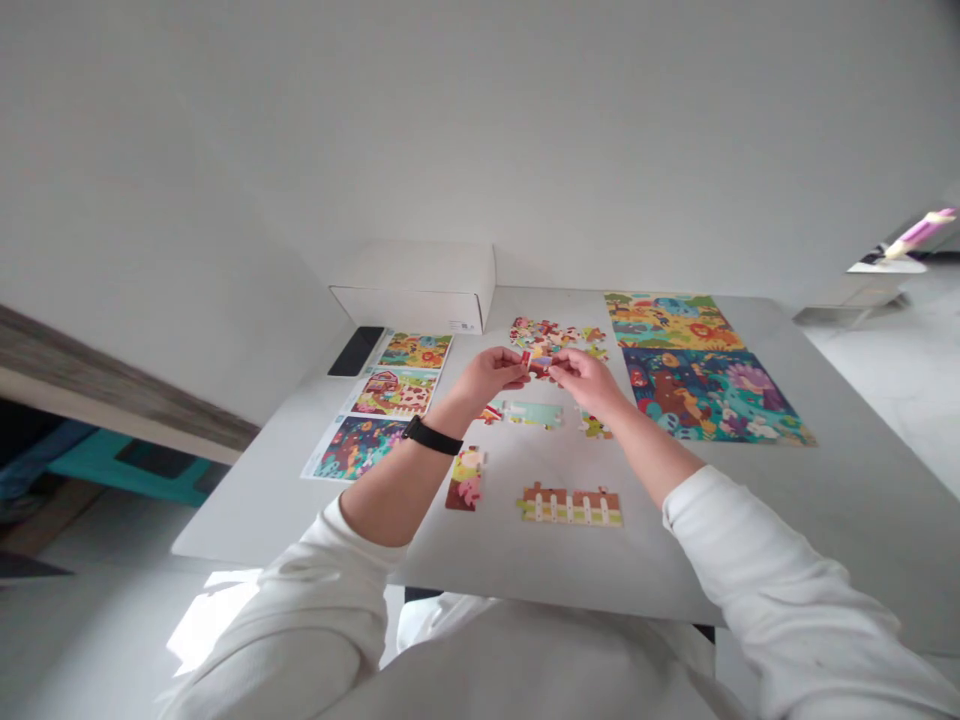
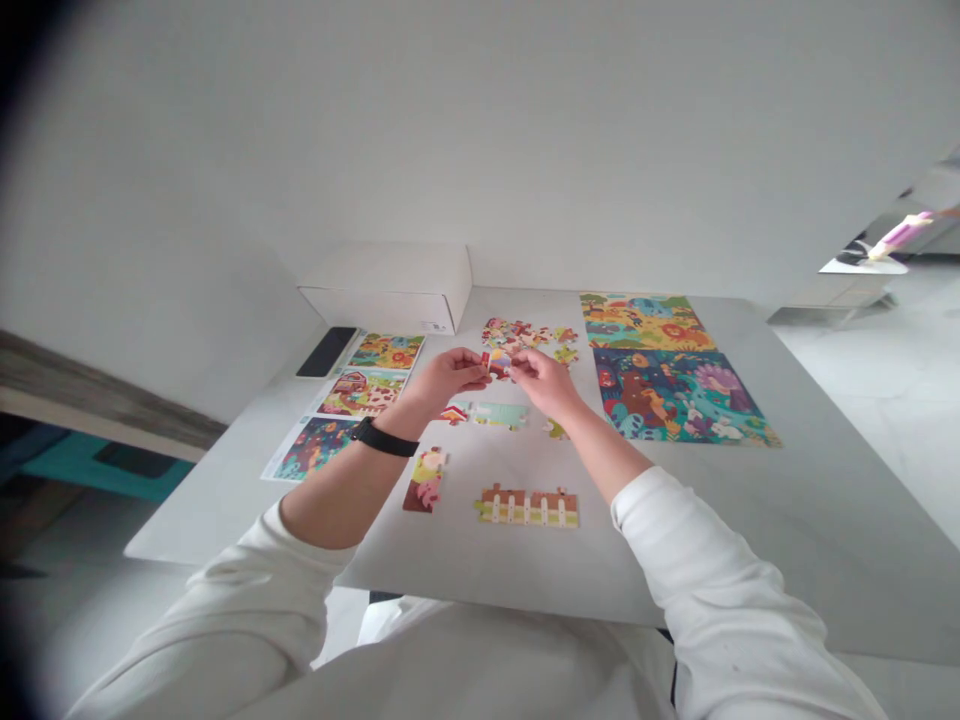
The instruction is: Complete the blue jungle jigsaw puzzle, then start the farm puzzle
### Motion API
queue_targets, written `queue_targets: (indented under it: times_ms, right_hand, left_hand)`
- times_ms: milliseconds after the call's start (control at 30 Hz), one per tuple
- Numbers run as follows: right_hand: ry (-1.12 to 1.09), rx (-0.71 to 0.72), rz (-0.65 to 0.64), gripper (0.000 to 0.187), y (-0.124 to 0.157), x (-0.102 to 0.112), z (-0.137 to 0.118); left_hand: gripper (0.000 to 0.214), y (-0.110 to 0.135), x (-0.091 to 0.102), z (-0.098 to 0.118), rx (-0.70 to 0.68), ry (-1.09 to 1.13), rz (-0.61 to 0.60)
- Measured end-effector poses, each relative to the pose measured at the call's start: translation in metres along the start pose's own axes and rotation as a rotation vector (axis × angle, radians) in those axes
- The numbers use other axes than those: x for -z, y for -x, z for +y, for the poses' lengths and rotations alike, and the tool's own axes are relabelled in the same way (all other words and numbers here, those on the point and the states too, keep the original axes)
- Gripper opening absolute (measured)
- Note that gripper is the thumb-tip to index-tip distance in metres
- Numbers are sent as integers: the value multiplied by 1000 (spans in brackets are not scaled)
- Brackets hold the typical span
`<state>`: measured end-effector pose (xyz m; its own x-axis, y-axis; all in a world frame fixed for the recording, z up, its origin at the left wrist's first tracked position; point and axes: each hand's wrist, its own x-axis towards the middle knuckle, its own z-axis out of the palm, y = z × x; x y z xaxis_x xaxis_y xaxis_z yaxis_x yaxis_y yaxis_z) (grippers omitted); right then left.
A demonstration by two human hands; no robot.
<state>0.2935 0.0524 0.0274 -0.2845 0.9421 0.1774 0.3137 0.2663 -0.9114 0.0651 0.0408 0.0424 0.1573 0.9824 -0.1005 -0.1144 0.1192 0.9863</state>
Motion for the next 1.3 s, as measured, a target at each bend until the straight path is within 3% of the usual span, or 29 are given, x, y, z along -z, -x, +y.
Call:
queue_targets:
  times_ms: [200, 400, 533, 700, 833, 1100, 1200, 1300]
  right_hand:
    - [-65, 3, 13, 35, 54, -5, -12]
    - [-123, -20, 17, 34, 98, 2, -18]
    - [-154, -59, 89, 36, 108, 9, -16]
    - [-183, -120, 96, 40, 109, 9, -8]
    - [-187, -139, 41, 39, 111, 3, -5]
    - [-150, -127, -59, 39, 117, -10, -8]
    - [-144, -129, -58, 40, 118, -9, -8]
    - [-165, -100, -9, 41, 116, -1, -6]
  left_hand:
    - [31, 53, -19, -10, -55, -144, 20]
    - [32, 98, -23, -11, -202, -408, 13]
    - [45, 106, -12, -16, -283, -291, 112]
    - [60, 100, 10, -29, -240, -216, 301]
    - [45, 100, 10, -32, -254, -182, 206]
    - [39, 112, -15, -34, -160, -440, -68]
    - [33, 113, -16, -33, -145, -484, -88]
    - [34, 115, -4, -27, -172, -471, -29]
